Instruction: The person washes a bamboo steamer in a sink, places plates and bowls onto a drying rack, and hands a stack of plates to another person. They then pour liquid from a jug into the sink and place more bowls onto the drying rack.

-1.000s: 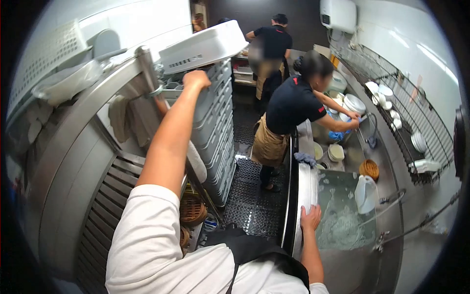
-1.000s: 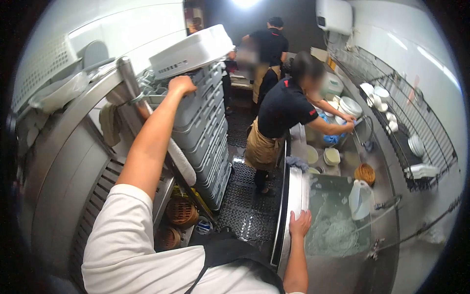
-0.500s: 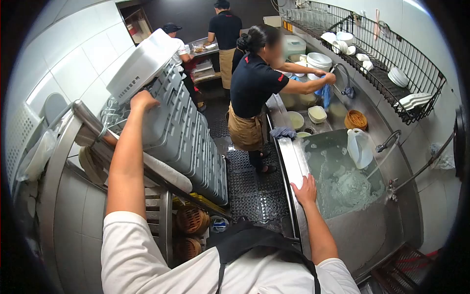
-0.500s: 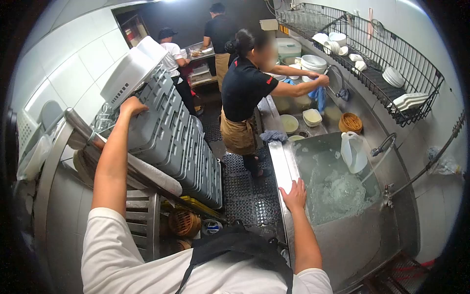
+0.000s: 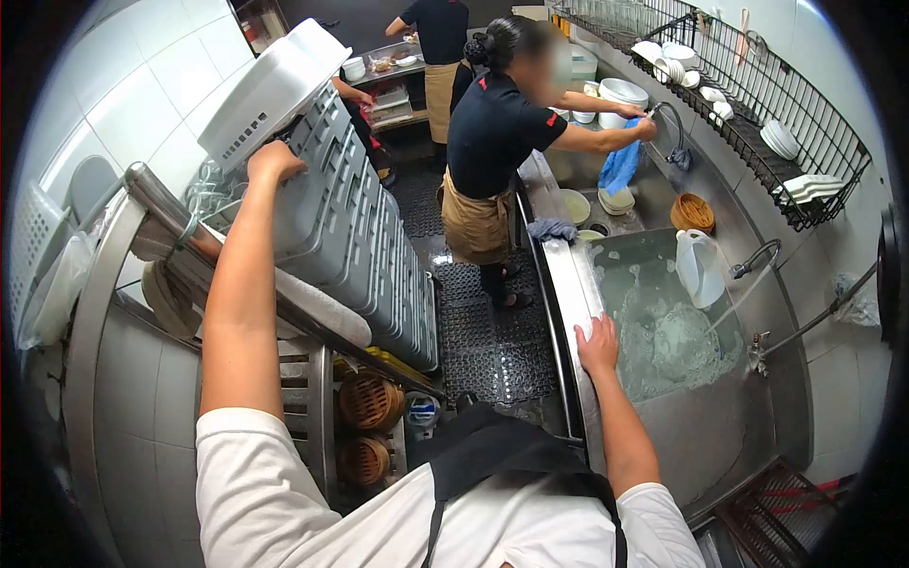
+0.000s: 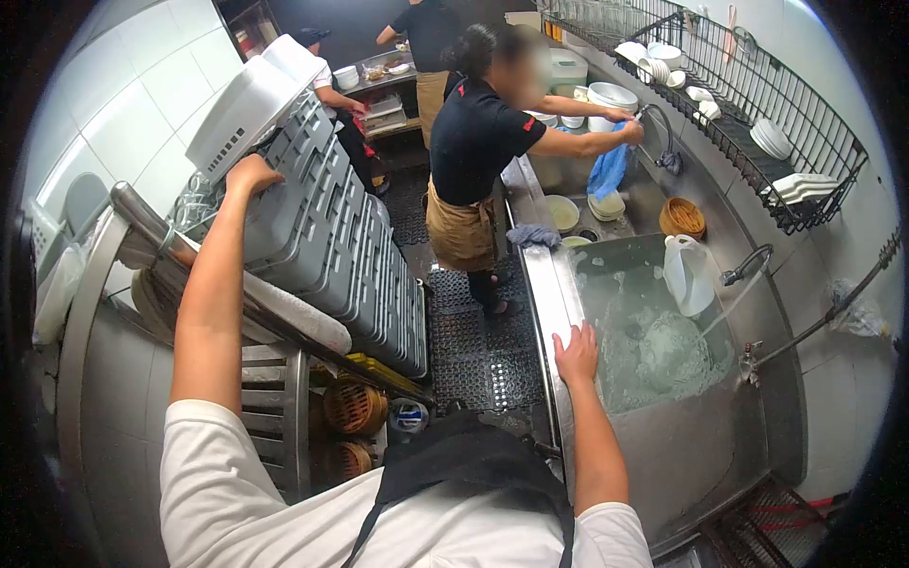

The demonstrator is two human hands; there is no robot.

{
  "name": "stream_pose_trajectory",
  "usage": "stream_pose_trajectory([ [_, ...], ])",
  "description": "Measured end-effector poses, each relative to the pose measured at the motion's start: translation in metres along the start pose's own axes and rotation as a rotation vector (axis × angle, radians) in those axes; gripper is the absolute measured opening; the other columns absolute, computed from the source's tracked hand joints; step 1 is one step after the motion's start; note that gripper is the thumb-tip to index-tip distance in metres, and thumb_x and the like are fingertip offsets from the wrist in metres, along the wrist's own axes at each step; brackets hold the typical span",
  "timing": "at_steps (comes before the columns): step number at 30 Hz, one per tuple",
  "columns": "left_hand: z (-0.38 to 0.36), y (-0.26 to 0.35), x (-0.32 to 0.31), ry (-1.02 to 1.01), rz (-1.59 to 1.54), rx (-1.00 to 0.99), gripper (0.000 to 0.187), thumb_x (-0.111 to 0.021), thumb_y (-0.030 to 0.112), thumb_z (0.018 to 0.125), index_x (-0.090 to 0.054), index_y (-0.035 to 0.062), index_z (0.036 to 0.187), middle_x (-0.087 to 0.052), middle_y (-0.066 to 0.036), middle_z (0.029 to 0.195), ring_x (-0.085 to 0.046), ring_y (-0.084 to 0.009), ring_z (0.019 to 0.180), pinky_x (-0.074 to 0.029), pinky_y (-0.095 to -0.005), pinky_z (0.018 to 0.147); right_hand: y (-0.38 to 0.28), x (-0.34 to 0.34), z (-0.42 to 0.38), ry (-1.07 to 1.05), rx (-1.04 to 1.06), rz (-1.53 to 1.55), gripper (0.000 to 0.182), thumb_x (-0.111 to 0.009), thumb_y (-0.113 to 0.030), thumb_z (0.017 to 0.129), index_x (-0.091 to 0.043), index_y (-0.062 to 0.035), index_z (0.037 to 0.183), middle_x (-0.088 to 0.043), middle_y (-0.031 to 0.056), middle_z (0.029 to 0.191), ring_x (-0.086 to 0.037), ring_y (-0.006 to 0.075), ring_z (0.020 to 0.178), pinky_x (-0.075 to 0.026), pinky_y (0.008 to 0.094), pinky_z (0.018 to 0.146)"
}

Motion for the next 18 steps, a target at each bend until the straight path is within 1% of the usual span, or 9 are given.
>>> stream_pose_trajectory([
  [4,0.0066,-0.0025,-0.0040,0.057,0.034,-0.015,0.053,-0.079,0.046,0.072,-0.078,0.0032,0.104,-0.074,-0.018,0.111,-0.072,-0.0316,0.104,-0.056,-0.0408,0.091,-0.0052,0.0079,-0.0017,0.013,-0.020,-0.004,0.050,-0.064,-0.039,0.094,-0.062,0.0028,0.122,-0.054,0.0246,0.142,-0.048,0.0403,0.133,-0.042,0.0489,0.109],
  [6,0.0083,-0.0034,-0.0054,0.092,0.056,-0.021,0.054,-0.079,0.046,0.072,-0.077,0.0036,0.106,-0.074,-0.018,0.113,-0.072,-0.0317,0.105,-0.056,-0.0410,0.092,-0.0035,0.0061,-0.0009,0.021,-0.014,-0.011,0.049,-0.064,-0.039,0.094,-0.063,0.0024,0.121,-0.054,0.0239,0.142,-0.048,0.0399,0.133,-0.042,0.0487,0.109],
  [10,0.0035,-0.0030,-0.0028,0.089,0.057,-0.009,0.054,-0.079,0.045,0.073,-0.077,0.0046,0.108,-0.074,-0.017,0.114,-0.072,-0.0321,0.106,-0.056,-0.0417,0.092,-0.0031,0.0053,-0.0010,0.030,-0.009,-0.017,0.047,-0.064,-0.038,0.095,-0.064,0.0022,0.119,-0.055,0.0235,0.140,-0.049,0.0398,0.132,-0.042,0.0485,0.108],
  [12,0.0038,-0.0014,-0.0037,0.073,0.064,-0.008,0.053,-0.078,0.045,0.073,-0.077,0.0049,0.108,-0.074,-0.017,0.115,-0.072,-0.0323,0.106,-0.056,-0.0421,0.092,-0.0025,0.0037,-0.0026,0.022,-0.006,0.007,0.047,-0.063,-0.038,0.095,-0.063,0.0013,0.120,-0.054,0.0234,0.141,-0.048,0.0406,0.132,-0.042,0.0501,0.107],
  [18,0.0059,-0.0028,-0.0051,0.109,0.077,-0.032,0.051,-0.078,0.046,0.073,-0.078,0.0056,0.104,-0.075,-0.018,0.108,-0.073,-0.0318,0.102,-0.057,-0.0421,0.088,0.0006,-0.0009,-0.0010,0.014,-0.002,-0.006,0.047,-0.063,-0.039,0.095,-0.063,0.0013,0.120,-0.053,0.0242,0.141,-0.048,0.0409,0.131,-0.042,0.0505,0.107],
])
Point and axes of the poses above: each hand's wrist, its own z-axis towards the middle knuckle, its own x-axis out of the back of the hand, y = z × x, the point moved 6 cm from there along z, towards the middle knuckle
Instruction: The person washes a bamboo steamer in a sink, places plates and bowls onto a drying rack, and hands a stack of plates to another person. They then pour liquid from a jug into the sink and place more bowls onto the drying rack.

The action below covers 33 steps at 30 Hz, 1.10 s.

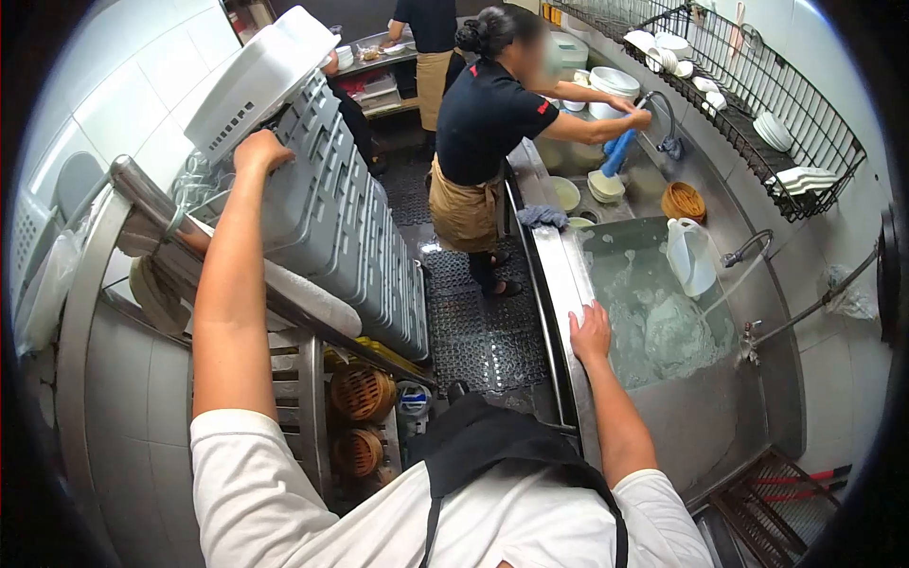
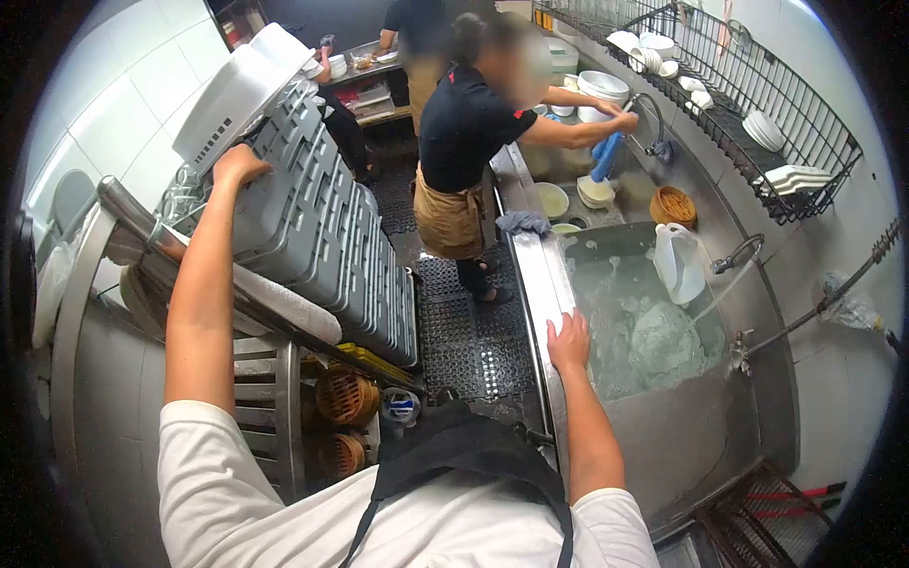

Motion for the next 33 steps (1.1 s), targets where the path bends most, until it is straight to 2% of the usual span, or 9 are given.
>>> stream_pose_trajectory([
  [4,0.000,0.001,0.000,0.005,-0.043,-0.006,0.045,-0.078,0.045,0.073,-0.080,0.0050,0.093,-0.077,-0.016,0.099,-0.074,-0.0310,0.094,-0.057,-0.0425,0.085,0.000,0.002,0.002,0.005,-0.001,0.000,0.048,-0.062,-0.039,0.095,-0.063,0.0012,0.121,-0.053,0.0237,0.141,-0.047,0.0410,0.132,-0.042,0.0503,0.108],
  [10,-0.007,0.005,0.006,0.037,-0.047,-0.021,0.046,-0.077,0.043,0.075,-0.077,-0.0004,0.092,-0.075,-0.021,0.091,-0.075,-0.0318,0.091,-0.057,-0.0437,0.083,0.004,-0.002,0.002,0.011,0.003,0.001,0.048,-0.063,-0.039,0.095,-0.063,0.0005,0.122,-0.053,0.0231,0.141,-0.047,0.0401,0.133,-0.041,0.0499,0.109],
  [14,0.000,0.003,0.002,0.118,-0.008,-0.069,0.051,-0.076,0.043,0.074,-0.076,-0.0026,0.096,-0.075,-0.023,0.095,-0.074,-0.0358,0.092,-0.057,-0.0447,0.083,0.001,0.002,0.000,0.005,-0.019,0.018,0.047,-0.063,-0.039,0.095,-0.064,-0.0001,0.121,-0.054,0.0228,0.141,-0.047,0.0389,0.133,-0.041,0.0490,0.109],
  [18,0.003,0.005,0.002,0.052,-0.007,-0.068,0.054,-0.076,0.044,0.074,-0.075,-0.0025,0.101,-0.073,-0.025,0.104,-0.072,-0.0388,0.100,-0.056,-0.0463,0.086,0.003,0.002,-0.003,0.020,-0.037,0.039,0.045,-0.061,-0.039,0.096,-0.064,-0.0013,0.121,-0.054,0.0218,0.141,-0.046,0.0380,0.133,-0.041,0.0493,0.108],
  [25,0.002,0.003,0.001,0.059,-0.004,-0.050,0.054,-0.077,0.044,0.074,-0.075,-0.0015,0.103,-0.073,-0.025,0.107,-0.071,-0.0389,0.103,-0.055,-0.0469,0.089,0.002,0.004,-0.001,-0.073,-0.063,0.021,0.047,-0.057,-0.041,0.099,-0.062,-0.0022,0.125,-0.049,0.0209,0.146,-0.044,0.0375,0.136,-0.041,0.0495,0.109],
  [29,-0.004,0.007,0.005,0.014,-0.008,-0.032,0.052,-0.076,0.043,0.074,-0.075,-0.0018,0.101,-0.072,-0.025,0.107,-0.071,-0.0396,0.102,-0.056,-0.0465,0.089,0.000,0.004,-0.002,-0.029,-0.042,0.011,0.046,-0.057,-0.040,0.099,-0.062,-0.0021,0.124,-0.050,0.0208,0.144,-0.045,0.0384,0.134,-0.041,0.0498,0.110],
  [33,0.000,0.004,0.002,0.070,0.000,-0.054,0.051,-0.075,0.042,0.075,-0.075,-0.0017,0.101,-0.073,-0.025,0.106,-0.071,-0.0393,0.102,-0.056,-0.0463,0.088,0.002,0.003,0.001,-0.022,-0.029,0.010,0.045,-0.058,-0.039,0.098,-0.062,-0.0020,0.123,-0.051,0.0217,0.143,-0.046,0.0387,0.133,-0.041,0.0493,0.110],
])
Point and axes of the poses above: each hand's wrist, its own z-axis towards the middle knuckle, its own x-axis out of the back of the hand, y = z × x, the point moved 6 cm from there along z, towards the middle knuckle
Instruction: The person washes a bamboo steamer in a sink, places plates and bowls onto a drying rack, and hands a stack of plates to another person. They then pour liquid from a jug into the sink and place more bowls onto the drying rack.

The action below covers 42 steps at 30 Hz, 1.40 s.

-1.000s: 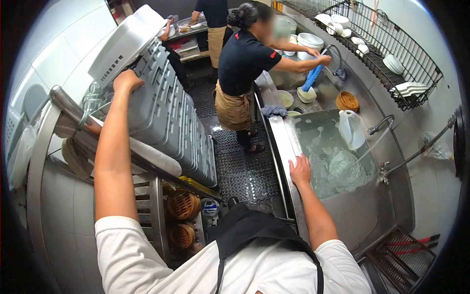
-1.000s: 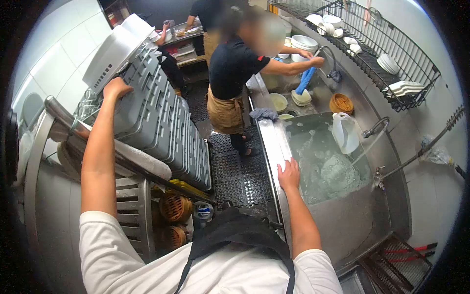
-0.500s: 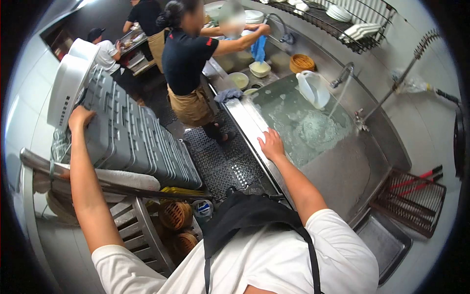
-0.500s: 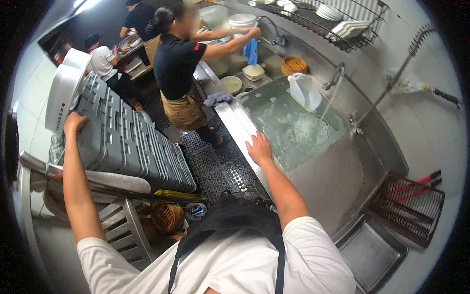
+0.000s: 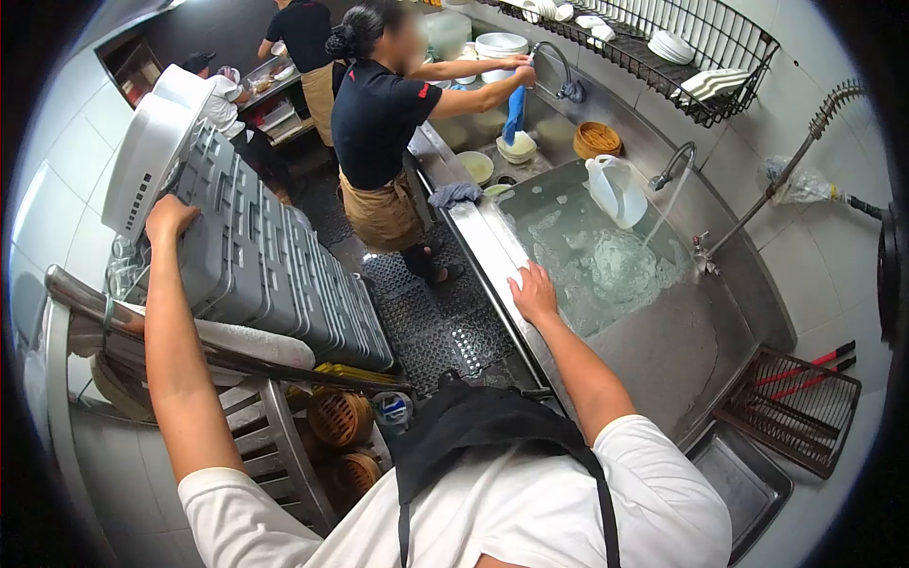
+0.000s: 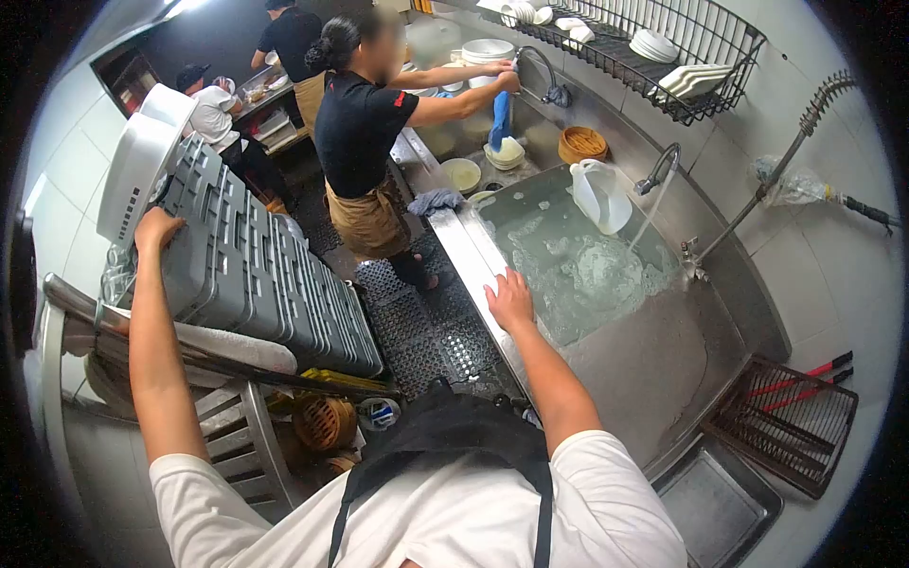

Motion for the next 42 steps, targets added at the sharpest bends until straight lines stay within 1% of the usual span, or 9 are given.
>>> stream_pose_trajectory([
  [17,0.002,0.001,-0.002,-0.029,0.038,0.002,0.053,-0.076,0.046,0.078,-0.075,-0.0007,0.104,-0.073,-0.024,0.106,-0.071,-0.0393,0.102,-0.056,-0.0466,0.087,0.001,0.001,-0.002,-0.012,-0.037,0.046,0.045,-0.060,-0.038,0.097,-0.064,-0.0014,0.122,-0.051,0.0212,0.144,-0.045,0.0379,0.135,-0.042,0.0492,0.108],
  [21,0.009,-0.001,-0.005,-0.025,0.058,-0.041,0.055,-0.076,0.048,0.078,-0.075,-0.0011,0.104,-0.072,-0.026,0.107,-0.070,-0.0402,0.103,-0.056,-0.0480,0.087,0.003,0.002,-0.004,-0.004,-0.031,0.054,0.044,-0.061,-0.038,0.097,-0.064,-0.0012,0.121,-0.051,0.0207,0.144,-0.045,0.0376,0.134,-0.042,0.0487,0.108],
  [23,0.005,0.001,-0.002,0.009,0.049,-0.059,0.054,-0.076,0.047,0.077,-0.075,-0.0011,0.102,-0.072,-0.026,0.106,-0.071,-0.0397,0.101,-0.056,-0.0482,0.087,0.002,0.003,-0.002,-0.018,-0.039,0.060,0.044,-0.061,-0.038,0.096,-0.065,-0.0014,0.121,-0.052,0.0201,0.143,-0.046,0.0374,0.134,-0.043,0.0486,0.107],
  [25,0.001,0.002,0.000,0.023,0.027,-0.043,0.053,-0.076,0.046,0.076,-0.076,-0.0009,0.101,-0.073,-0.026,0.105,-0.071,-0.0393,0.100,-0.056,-0.0480,0.086,0.001,0.004,-0.002,0.033,-0.030,0.050,0.043,-0.062,-0.038,0.096,-0.067,-0.0024,0.120,-0.054,0.0199,0.142,-0.048,0.0377,0.132,-0.043,0.0486,0.106],
  [30,-0.001,0.002,0.003,-0.044,0.000,-0.007,0.052,-0.075,0.043,0.075,-0.076,-0.0013,0.101,-0.073,-0.026,0.104,-0.072,-0.0387,0.099,-0.056,-0.0469,0.086,0.001,0.006,-0.002,0.086,-0.021,0.064,0.038,-0.063,-0.036,0.095,-0.070,-0.0051,0.117,-0.058,0.0206,0.137,-0.053,0.0390,0.127,-0.045,0.0484,0.104],
  [31,0.001,0.001,-0.001,-0.048,-0.007,-0.012,0.052,-0.075,0.043,0.075,-0.075,-0.0016,0.101,-0.073,-0.025,0.104,-0.072,-0.0386,0.100,-0.056,-0.0466,0.087,0.001,0.005,-0.002,0.081,-0.021,0.072,0.038,-0.063,-0.036,0.095,-0.071,-0.0050,0.116,-0.058,0.0206,0.137,-0.053,0.0389,0.126,-0.046,0.0481,0.104],
  [32,0.001,0.001,-0.001,0.017,0.035,-0.022,0.053,-0.075,0.043,0.075,-0.075,-0.0023,0.102,-0.073,-0.025,0.104,-0.072,-0.0386,0.100,-0.056,-0.0460,0.087,0.001,0.005,-0.001,0.075,-0.024,0.079,0.038,-0.063,-0.036,0.095,-0.071,-0.0050,0.116,-0.058,0.0207,0.137,-0.053,0.0389,0.126,-0.046,0.0479,0.104],
  [38,0.000,0.002,-0.001,0.020,0.036,-0.024,0.052,-0.075,0.042,0.075,-0.075,-0.0024,0.102,-0.073,-0.025,0.104,-0.072,-0.0386,0.100,-0.056,-0.0458,0.087,0.000,0.008,-0.003,0.084,-0.037,0.062,0.037,-0.064,-0.034,0.095,-0.071,-0.0047,0.116,-0.059,0.0197,0.135,-0.054,0.0386,0.125,-0.047,0.0472,0.103],
  [42,0.001,0.003,0.000,-0.030,0.011,-0.003,0.050,-0.075,0.041,0.075,-0.075,-0.0022,0.100,-0.074,-0.024,0.103,-0.072,-0.0384,0.098,-0.057,-0.0455,0.086,-0.001,0.009,-0.002,0.064,-0.041,0.063,0.038,-0.063,-0.034,0.096,-0.071,-0.0051,0.118,-0.058,0.0193,0.136,-0.053,0.0381,0.126,-0.046,0.0468,0.104],
])
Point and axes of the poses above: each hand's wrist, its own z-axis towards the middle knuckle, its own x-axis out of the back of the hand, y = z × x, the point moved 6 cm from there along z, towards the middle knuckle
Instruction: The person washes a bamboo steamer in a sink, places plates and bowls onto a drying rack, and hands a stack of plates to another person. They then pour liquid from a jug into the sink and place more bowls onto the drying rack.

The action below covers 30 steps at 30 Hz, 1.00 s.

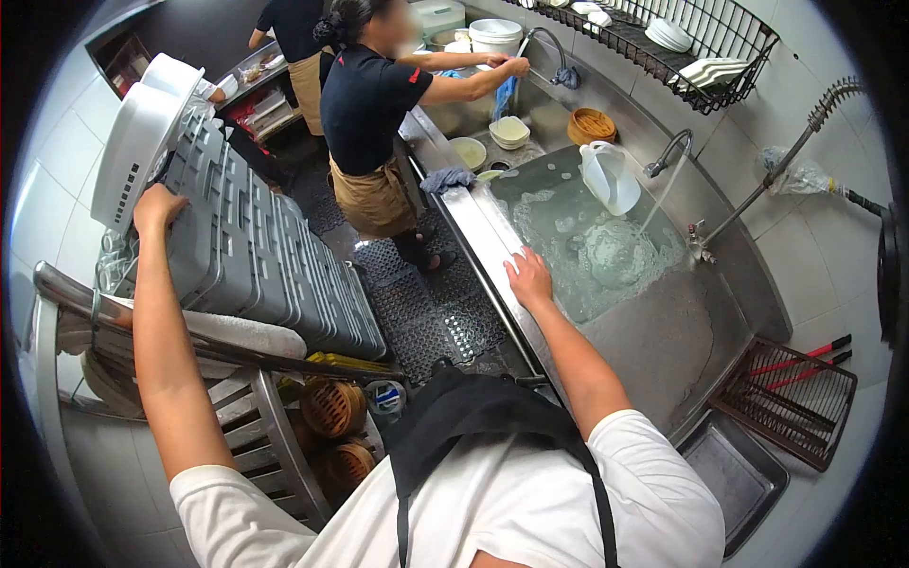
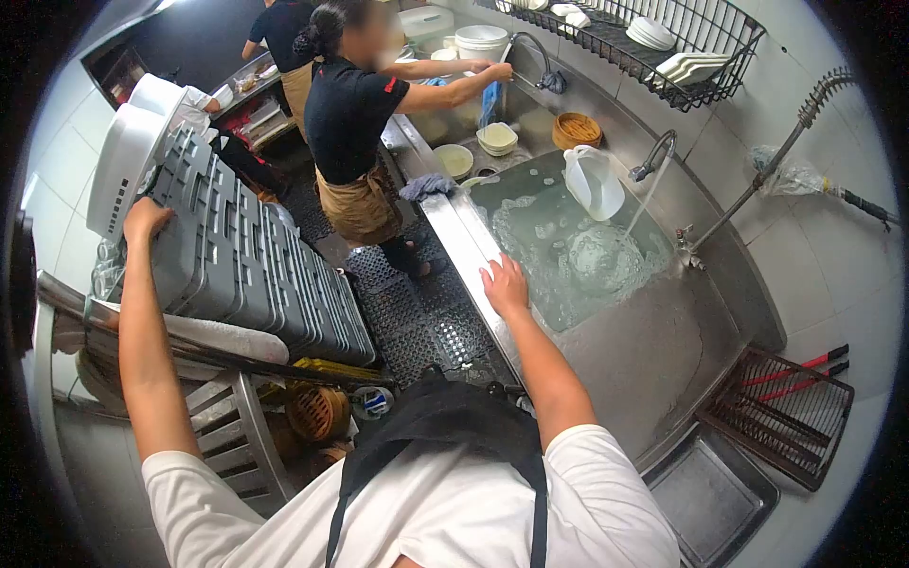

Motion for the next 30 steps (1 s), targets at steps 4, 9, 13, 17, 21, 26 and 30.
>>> stream_pose_trajectory([
  [4,-0.005,0.002,0.003,0.045,0.017,-0.006,0.048,-0.075,0.039,0.075,-0.076,-0.0020,0.100,-0.073,-0.025,0.103,-0.072,-0.0383,0.099,-0.057,-0.0455,0.086,0.001,-0.003,0.001,-0.028,-0.015,-0.024,0.040,-0.060,-0.037,0.097,-0.070,-0.0059,0.121,-0.057,0.0188,0.139,-0.051,0.0373,0.129,-0.045,0.0464,0.106],
  [9,0.002,-0.001,-0.001,0.033,0.022,-0.009,0.048,-0.074,0.038,0.074,-0.075,-0.0016,0.102,-0.073,-0.025,0.107,-0.072,-0.0384,0.102,-0.057,-0.0462,0.088,0.002,-0.003,0.000,-0.056,-0.035,-0.003,0.041,-0.059,-0.038,0.097,-0.070,-0.0065,0.122,-0.056,0.0186,0.141,-0.050,0.0367,0.130,-0.044,0.0459,0.107],
  [13,-0.002,0.000,0.002,0.020,0.012,0.015,0.050,-0.076,0.038,0.073,-0.075,-0.0013,0.105,-0.072,-0.025,0.110,-0.071,-0.0382,0.103,-0.057,-0.0465,0.089,0.003,-0.004,0.001,-0.046,-0.026,-0.017,0.039,-0.060,-0.037,0.097,-0.070,-0.0069,0.120,-0.056,0.0186,0.141,-0.051,0.0361,0.130,-0.044,0.0460,0.107],
  [17,-0.003,0.000,0.002,0.049,0.007,0.002,0.051,-0.077,0.038,0.072,-0.075,-0.0007,0.105,-0.072,-0.025,0.110,-0.071,-0.0384,0.104,-0.056,-0.0464,0.089,0.004,-0.005,0.001,-0.027,-0.015,-0.019,0.038,-0.061,-0.036,0.096,-0.070,-0.0069,0.119,-0.057,0.0186,0.139,-0.052,0.0361,0.128,-0.045,0.0461,0.106],
  [21,-0.004,-0.001,0.002,0.054,0.002,0.001,0.050,-0.076,0.038,0.072,-0.076,-0.0004,0.104,-0.072,-0.025,0.110,-0.071,-0.0383,0.104,-0.057,-0.0462,0.090,0.001,-0.003,0.000,-0.009,-0.003,-0.011,0.037,-0.062,-0.035,0.096,-0.071,-0.0066,0.118,-0.058,0.0183,0.138,-0.054,0.0362,0.126,-0.045,0.0454,0.105],
  [26,-0.010,0.002,0.007,0.053,-0.028,0.022,0.045,-0.072,0.032,0.072,-0.076,-0.0009,0.102,-0.072,-0.026,0.108,-0.071,-0.0380,0.103,-0.057,-0.0453,0.089,0.001,-0.003,0.000,-0.006,0.014,-0.034,0.036,-0.063,-0.034,0.096,-0.071,-0.0060,0.116,-0.058,0.0182,0.137,-0.055,0.0367,0.125,-0.046,0.0456,0.104],
  [30,-0.012,0.004,0.009,0.056,-0.014,0.015,0.046,-0.073,0.035,0.073,-0.076,-0.0005,0.103,-0.073,-0.024,0.109,-0.072,-0.0374,0.102,-0.057,-0.0446,0.090,0.001,-0.005,0.000,0.002,0.022,-0.044,0.036,-0.063,-0.034,0.096,-0.070,-0.0054,0.116,-0.059,0.0186,0.137,-0.055,0.0374,0.124,-0.047,0.0463,0.103],
])
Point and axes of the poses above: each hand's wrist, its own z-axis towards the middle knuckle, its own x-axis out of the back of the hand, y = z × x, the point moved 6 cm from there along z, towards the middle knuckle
